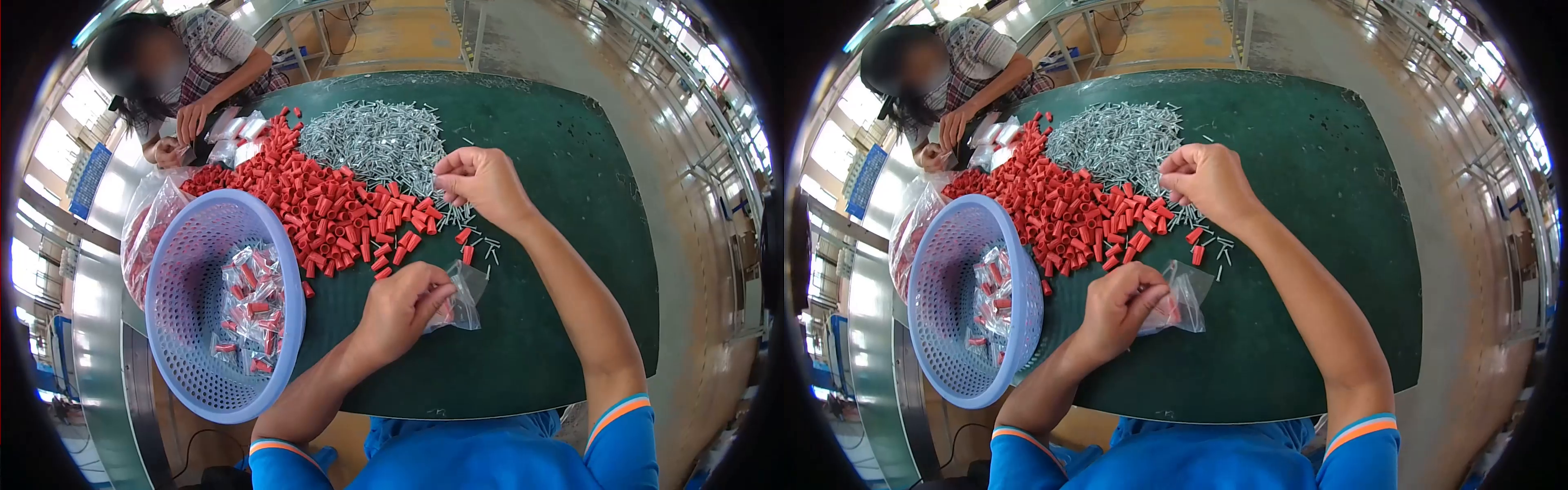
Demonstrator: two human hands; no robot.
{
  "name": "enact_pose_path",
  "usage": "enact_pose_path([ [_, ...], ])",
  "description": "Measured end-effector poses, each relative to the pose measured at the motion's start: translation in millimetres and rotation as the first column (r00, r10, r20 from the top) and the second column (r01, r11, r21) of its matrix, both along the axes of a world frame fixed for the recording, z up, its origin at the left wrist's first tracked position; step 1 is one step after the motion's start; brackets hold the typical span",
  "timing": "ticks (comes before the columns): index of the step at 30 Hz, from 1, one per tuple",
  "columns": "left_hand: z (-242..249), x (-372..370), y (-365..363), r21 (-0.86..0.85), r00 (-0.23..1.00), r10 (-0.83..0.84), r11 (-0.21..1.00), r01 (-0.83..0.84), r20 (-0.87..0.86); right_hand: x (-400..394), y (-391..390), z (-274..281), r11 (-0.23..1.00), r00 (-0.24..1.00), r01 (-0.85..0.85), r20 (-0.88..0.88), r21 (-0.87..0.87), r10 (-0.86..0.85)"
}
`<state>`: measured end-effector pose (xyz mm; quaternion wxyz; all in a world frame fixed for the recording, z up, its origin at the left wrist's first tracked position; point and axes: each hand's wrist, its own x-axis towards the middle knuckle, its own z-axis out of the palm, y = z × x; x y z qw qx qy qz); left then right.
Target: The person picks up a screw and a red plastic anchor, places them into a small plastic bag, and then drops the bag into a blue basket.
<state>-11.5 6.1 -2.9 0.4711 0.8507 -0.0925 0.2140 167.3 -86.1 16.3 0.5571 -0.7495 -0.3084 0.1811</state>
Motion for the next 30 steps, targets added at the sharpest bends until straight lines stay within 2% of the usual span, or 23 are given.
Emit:
enact_pose_path([
  [1, 2, 0, 1, -0.036, 0.999, 0.036, 0.999, -0.037, -0.034, -2, -3, -3, 1.0, 0.997, -0.002, -0.079, 0.029, 0.004],
  [2, 3, 1, 1, -0.074, 0.995, 0.072, 0.994, -0.077, -0.068, -4, -6, -5, 1.0, 0.997, 0.0, -0.075, 0.028, 0.002],
  [4, 8, 2, 3, -0.097, 0.994, 0.071, 0.992, -0.079, -0.084, -8, -9, -8, 0.994, 0.983, -0.03, -0.179, 0.104, 0.049],
  [8, 17, 5, 6, -0.113, 0.989, 0.105, 0.987, -0.116, -0.102, -9, -17, -11, 0.99, 0.981, -0.113, -0.151, 0.087, 0.125],
  [10, 24, 8, 6, -0.027, 0.985, 0.088, 0.995, -0.093, -0.148, -12, -23, -11, 0.988, 0.973, -0.1, -0.196, 0.118, 0.122],
  [12, 28, 14, 3, -0.012, 0.98, 0.087, 0.996, -0.091, -0.179, -11, -25, -12, 0.982, 0.96, -0.079, -0.252, 0.171, 0.121],
  [15, 29, 25, 0, 0.085, 0.989, 0.093, 0.993, -0.084, -0.112, -10, -33, -15, 0.958, 0.916, -0.071, -0.362, 0.278, 0.173],
  [19, 23, 29, 1, 0.06, 0.983, 0.123, 0.992, -0.115, -0.138, -9, -37, -10, 0.942, 0.902, -0.115, -0.364, 0.314, 0.232],
  [20, 20, 28, 2, 0.116, 0.988, 0.121, 0.987, -0.109, -0.096, -9, -38, -8, 0.945, 0.897, -0.118, -0.376, 0.305, 0.233],
  [22, 14, 23, 4, 0.222, 0.993, 0.113, 0.969, -0.107, -0.015, -11, -40, 1, 0.951, 0.947, -0.202, -0.2, 0.235, 0.251],
  [24, 14, 21, 6, 0.215, 0.99, 0.137, 0.968, -0.129, -0.025, -19, -41, 11, 0.95, 0.946, -0.236, -0.175, 0.205, 0.273],
  [26, 16, 21, 7, 0.161, 0.993, 0.118, 0.98, -0.115, -0.006, -26, -41, 15, 0.939, 0.949, -0.303, -0.043, 0.16, 0.313],
  [27, 15, 21, 7, 0.155, 0.993, 0.115, 0.981, -0.113, -0.006, -30, -43, 24, 0.949, 0.945, -0.311, -0.093, 0.052, 0.315],
  [28, 15, 22, 8, 0.175, 0.994, 0.111, 0.978, -0.11, 0.004, -31, -43, 24, 0.95, 0.946, -0.309, -0.091, 0.049, 0.313],
  [30, 15, 20, 11, 0.202, 0.993, 0.114, 0.973, -0.114, 0.01, -33, -42, 22, 0.922, 0.871, -0.385, 0.318, -0.033, 0.375],
])
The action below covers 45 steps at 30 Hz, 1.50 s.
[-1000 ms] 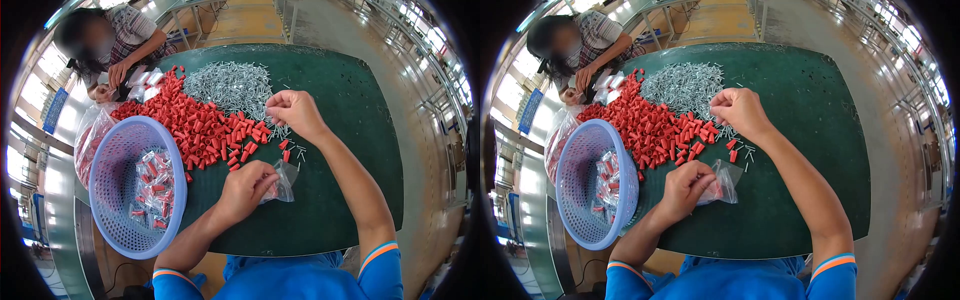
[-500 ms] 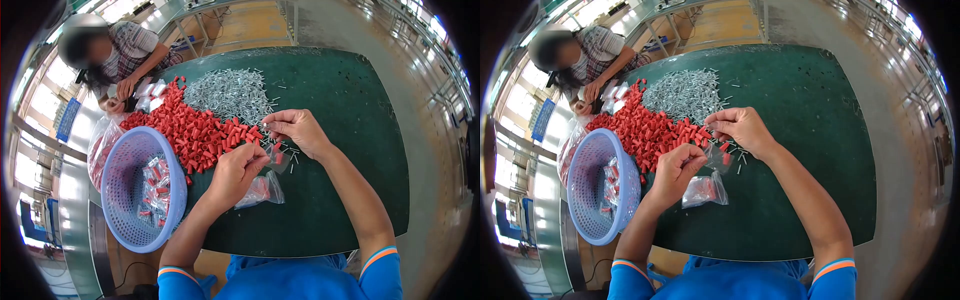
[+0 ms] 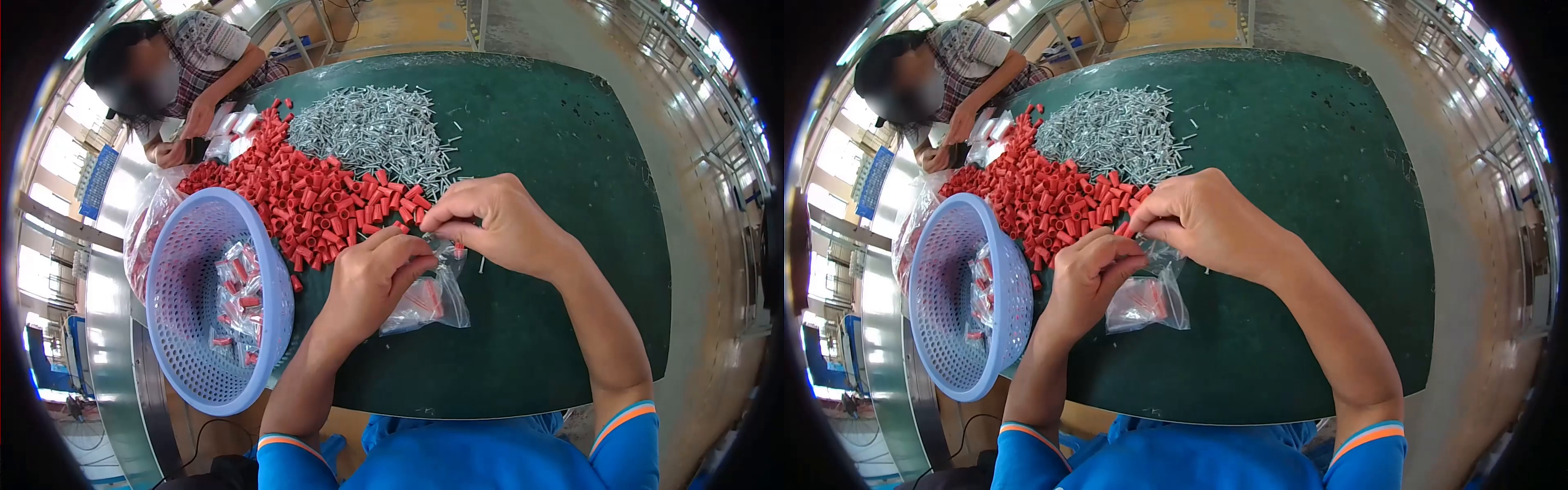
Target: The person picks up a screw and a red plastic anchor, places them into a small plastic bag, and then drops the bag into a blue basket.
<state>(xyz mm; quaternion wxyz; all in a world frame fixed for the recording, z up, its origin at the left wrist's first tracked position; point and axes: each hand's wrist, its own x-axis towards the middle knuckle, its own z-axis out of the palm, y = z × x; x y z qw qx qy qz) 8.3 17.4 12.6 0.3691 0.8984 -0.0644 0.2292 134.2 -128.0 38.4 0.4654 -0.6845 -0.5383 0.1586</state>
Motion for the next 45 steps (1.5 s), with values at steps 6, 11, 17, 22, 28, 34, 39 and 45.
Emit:
enact_pose_path([
  [6, -2, 2, 1, 0.141, 0.997, -0.011, 0.99, 0.0, 0.076, -3, -4, 5, 0.996, 0.966, -0.068, 0.254, 0.065, 0.049],
  [11, -3, 1, -1, 0.132, 0.997, 0.004, 0.991, -0.014, 0.075, -5, -7, 9, 0.998, 0.951, -0.065, 0.303, -0.012, 0.065],
  [17, -4, 1, 0, 0.113, 0.996, 0.005, 0.993, -0.015, 0.086, -3, -6, 12, 0.994, 0.979, -0.057, 0.201, 0.092, 0.038],
  [22, -8, 2, 1, 0.133, 0.994, -0.012, 0.991, -0.002, 0.107, -3, -7, 13, 0.995, 0.974, -0.103, 0.203, 0.018, 0.097],
  [28, -6, 1, 0, 0.158, 0.993, -0.014, 0.987, -0.005, 0.118, -3, -8, 11, 0.995, 0.937, -0.097, 0.335, -0.028, 0.1],
  [34, -8, 2, -3, 0.13, 0.99, -0.028, 0.991, 0.01, 0.136, -5, -7, 4, 0.996, 0.935, -0.07, 0.344, -0.048, 0.083],
  [39, -5, 2, -1, 0.161, 0.993, -0.035, 0.987, 0.017, 0.111, -7, -6, 8, 0.997, 0.915, -0.062, 0.395, -0.045, 0.075],
  [45, -3, 1, 5, 0.004, 0.997, -0.018, 1.0, 0.018, 0.079, 4, -7, 15, 0.996, 0.96, 0.055, 0.269, 0.074, -0.074],
])
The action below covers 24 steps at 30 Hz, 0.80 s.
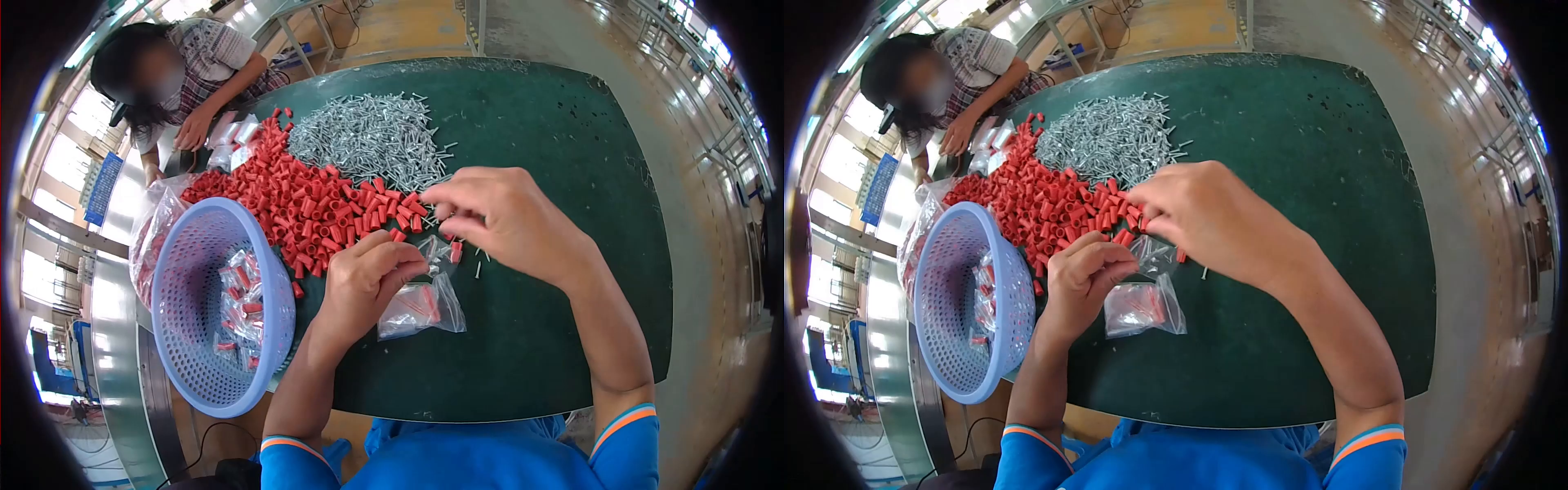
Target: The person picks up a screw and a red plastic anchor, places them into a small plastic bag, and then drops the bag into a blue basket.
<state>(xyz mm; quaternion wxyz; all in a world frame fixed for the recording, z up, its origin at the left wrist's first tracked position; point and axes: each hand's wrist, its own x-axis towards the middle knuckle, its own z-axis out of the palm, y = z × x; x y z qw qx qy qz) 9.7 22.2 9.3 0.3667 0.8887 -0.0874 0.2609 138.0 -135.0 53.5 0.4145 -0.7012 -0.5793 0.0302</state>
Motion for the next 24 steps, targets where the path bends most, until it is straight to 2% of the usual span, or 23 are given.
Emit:
enact_pose_path([
  [2, 7, -2, 3, -0.04, 0.999, 0.047, 0.998, -0.048, -0.026, 7, -2, -7, 0.993, 0.994, 0.105, 0.017, -0.044, -0.105],
  [3, 10, -3, 5, -0.085, 0.994, 0.089, 0.992, -0.094, -0.058, 12, -3, -15, 0.994, 0.995, 0.099, 0.015, -0.037, -0.099],
  [5, 9, -5, 13, -0.121, 0.991, 0.106, 0.986, -0.115, -0.081, 22, -4, -32, 0.989, 0.996, 0.058, 0.082, -0.134, -0.047],
  [6, 8, -5, 16, -0.199, 0.99, 0.121, 0.971, -0.133, -0.074, 22, -5, -34, 0.968, 0.995, 0.039, 0.099, -0.25, -0.015],
  [7, 8, -5, 18, -0.275, 0.989, 0.137, 0.95, -0.149, -0.065, 20, -6, -34, 0.97, 0.995, 0.033, 0.102, -0.24, -0.009],
  [8, 11, -7, 19, -0.243, 0.976, 0.188, 0.947, -0.211, -0.114, 17, -7, -32, 0.96, 0.991, 0.006, 0.132, -0.279, 0.032],
  [10, 11, -7, 23, -0.223, 0.973, 0.214, 0.948, -0.229, -0.092, 12, -4, -37, 0.94, 0.98, -0.002, 0.185, -0.341, 0.07],
  [14, 7, -5, 24, -0.25, 0.966, 0.236, 0.934, -0.256, -0.107, 8, 1, -41, 0.937, 0.991, -0.019, 0.116, -0.349, 0.063],
  [20, 7, -5, 23, -0.22, 0.96, 0.25, 0.937, -0.273, -0.126, 4, 6, -45, 0.95, 0.978, -0.008, 0.195, -0.313, 0.073],
  [22, 8, -6, 23, -0.211, 0.964, 0.234, 0.943, -0.257, -0.127, 7, 6, -47, 0.978, 0.982, -0.053, 0.169, -0.203, 0.088],
  [23, 7, -5, 21, -0.204, 0.968, 0.217, 0.949, -0.24, -0.129, 7, 7, -45, 0.976, 0.981, -0.049, 0.171, -0.212, 0.087],
  [24, 7, -4, 19, -0.215, 0.969, 0.212, 0.948, -0.236, -0.129, 5, 10, -39, 0.999, 0.977, 0.018, -0.209, -0.043, -0.026],
])
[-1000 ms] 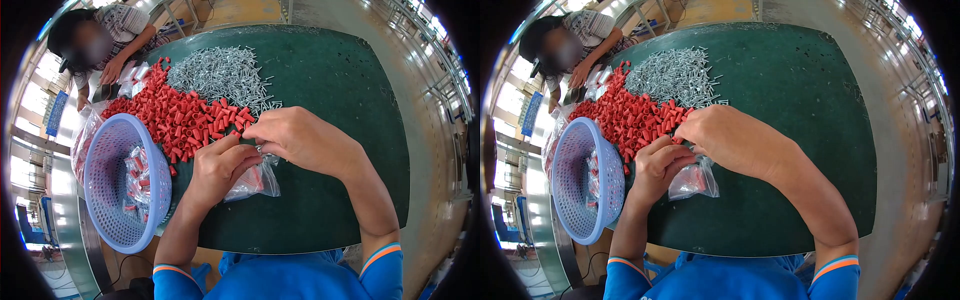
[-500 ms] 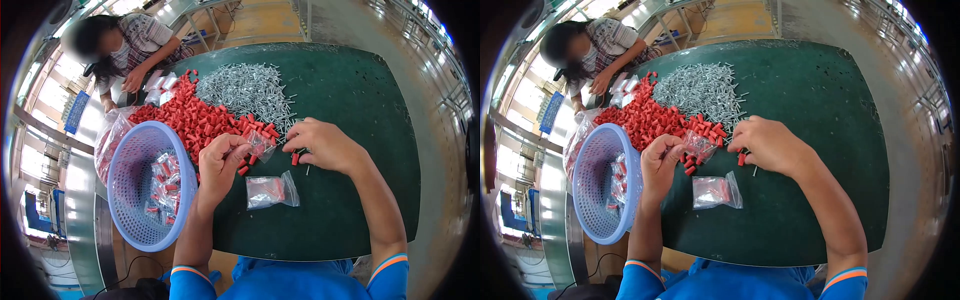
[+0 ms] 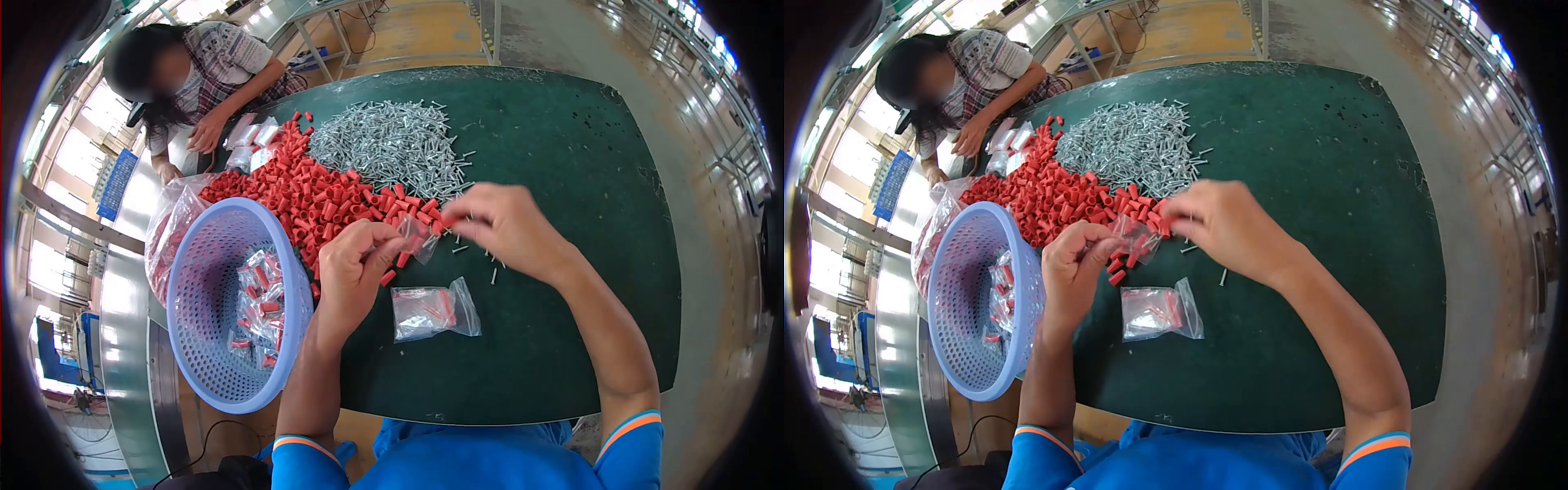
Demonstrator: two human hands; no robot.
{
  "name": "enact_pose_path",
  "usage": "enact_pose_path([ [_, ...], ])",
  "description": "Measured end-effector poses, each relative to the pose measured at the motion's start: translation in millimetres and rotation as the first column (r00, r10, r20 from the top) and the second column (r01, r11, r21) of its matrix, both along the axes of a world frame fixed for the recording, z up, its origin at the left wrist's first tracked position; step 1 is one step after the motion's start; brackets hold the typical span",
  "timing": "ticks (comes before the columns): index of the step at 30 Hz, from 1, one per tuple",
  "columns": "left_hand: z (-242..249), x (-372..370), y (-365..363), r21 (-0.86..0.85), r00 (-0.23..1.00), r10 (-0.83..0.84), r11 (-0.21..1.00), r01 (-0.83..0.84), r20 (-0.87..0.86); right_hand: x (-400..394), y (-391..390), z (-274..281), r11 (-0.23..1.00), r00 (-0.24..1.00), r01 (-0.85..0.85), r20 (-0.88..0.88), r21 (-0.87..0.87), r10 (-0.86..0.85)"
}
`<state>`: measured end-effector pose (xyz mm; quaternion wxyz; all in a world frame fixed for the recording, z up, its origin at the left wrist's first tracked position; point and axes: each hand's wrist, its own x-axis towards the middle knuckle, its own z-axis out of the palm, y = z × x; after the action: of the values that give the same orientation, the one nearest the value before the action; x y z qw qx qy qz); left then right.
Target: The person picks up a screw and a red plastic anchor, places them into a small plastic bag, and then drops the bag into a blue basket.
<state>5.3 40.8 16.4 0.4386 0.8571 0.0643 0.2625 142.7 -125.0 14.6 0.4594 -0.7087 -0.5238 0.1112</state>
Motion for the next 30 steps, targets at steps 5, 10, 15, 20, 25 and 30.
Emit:
enact_pose_path([
  [5, -2, 1, -13, 0.23, 0.968, -0.248, 0.944, 0.237, 0.02, -25, 10, 22, 0.944, 0.846, 0.12, -0.528, 0.309, 0.065],
  [10, -4, 1, -12, 0.233, 0.974, -0.22, 0.952, 0.2, 0.06, -25, 4, 25, 0.998, 0.922, 0.017, -0.388, 0.057, 0.007],
  [15, -5, 1, -11, 0.274, 0.975, -0.214, 0.943, 0.191, 0.054, -18, -1, 28, 0.999, 0.988, -0.039, -0.147, 0.004, 0.039],
  [20, -2, 2, -11, 0.274, 0.974, -0.206, 0.946, 0.173, 0.095, -9, -1, 25, 0.987, 0.956, 0.103, -0.287, 0.123, -0.064],
  [25, -2, 1, -12, 0.25, 0.974, -0.216, 0.949, 0.193, 0.066, -4, -3, 24, 0.98, 0.986, 0.051, 0.148, 0.193, -0.08],
  [30, -1, 1, -13, 0.258, 0.976, -0.21, 0.948, 0.188, 0.06, -16, 1, 20, 0.977, 0.837, -0.118, 0.547, 0.177, 0.002],
])
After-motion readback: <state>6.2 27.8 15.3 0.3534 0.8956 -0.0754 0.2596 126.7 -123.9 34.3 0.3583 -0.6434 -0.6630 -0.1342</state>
